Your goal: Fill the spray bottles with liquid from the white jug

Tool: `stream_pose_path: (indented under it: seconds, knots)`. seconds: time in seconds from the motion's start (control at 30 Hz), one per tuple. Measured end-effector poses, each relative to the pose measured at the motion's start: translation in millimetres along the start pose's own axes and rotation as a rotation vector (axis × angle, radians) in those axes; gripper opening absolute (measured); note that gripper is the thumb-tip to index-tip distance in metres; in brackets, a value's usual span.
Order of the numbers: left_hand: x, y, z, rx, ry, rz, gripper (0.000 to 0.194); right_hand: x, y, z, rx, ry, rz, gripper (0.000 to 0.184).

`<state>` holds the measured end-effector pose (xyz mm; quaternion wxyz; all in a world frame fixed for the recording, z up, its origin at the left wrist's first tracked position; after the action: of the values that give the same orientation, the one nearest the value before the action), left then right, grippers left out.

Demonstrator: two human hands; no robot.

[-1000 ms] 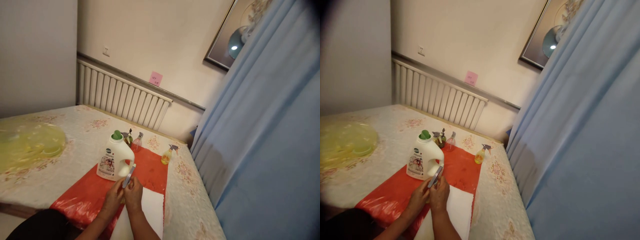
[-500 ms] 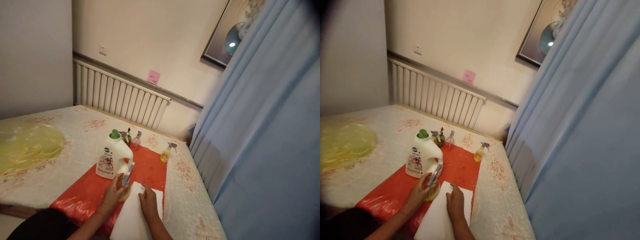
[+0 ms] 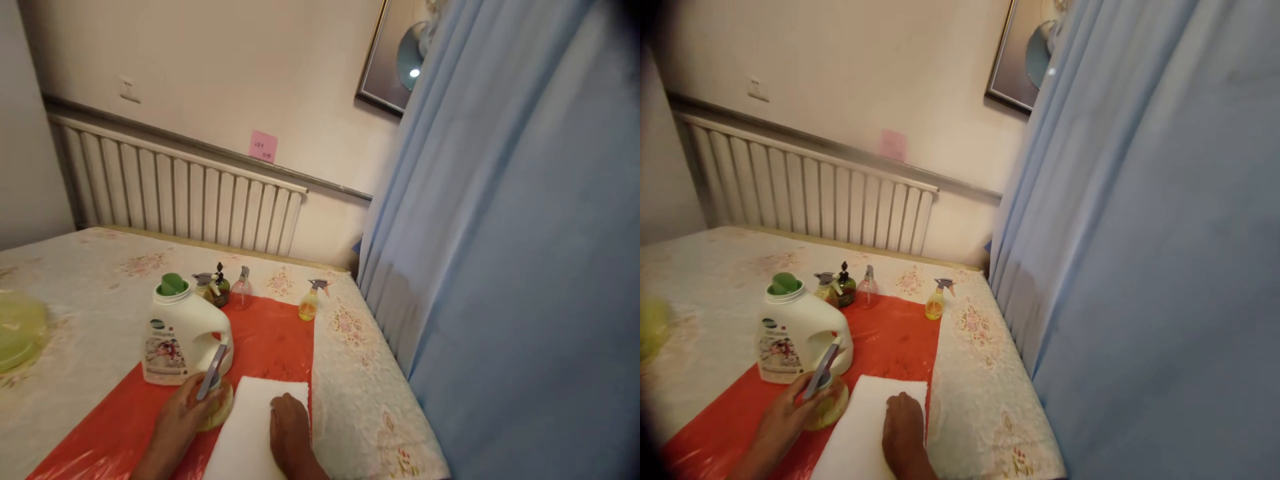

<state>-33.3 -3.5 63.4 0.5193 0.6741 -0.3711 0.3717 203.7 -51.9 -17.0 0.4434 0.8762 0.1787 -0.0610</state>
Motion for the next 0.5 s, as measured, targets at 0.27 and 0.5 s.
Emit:
stream_pose_path:
  seconds: [0.27,0.5]
  knots:
    - [44,7.2,-20,0.003,-0.111,-0.098,0.033,2,-2,2,0.016,-0.019,-0.002,0.022]
    - [85,-51.3,-79,-0.072,-0.066,-0.008,0.036,9,-14,12,0.069,-0.047,-0.037,0.025]
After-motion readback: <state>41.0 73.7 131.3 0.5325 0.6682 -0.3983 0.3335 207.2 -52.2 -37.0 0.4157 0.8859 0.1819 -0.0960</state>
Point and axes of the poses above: each hand's wrist, its own z-axis away from the middle knuckle, its own y-axis out of the back of the hand, x = y × z, the point moved 1 cm from there along -z, towards the middle knuckle, and after that the axes turned 2 degrees about y, right-handed, at the moved point
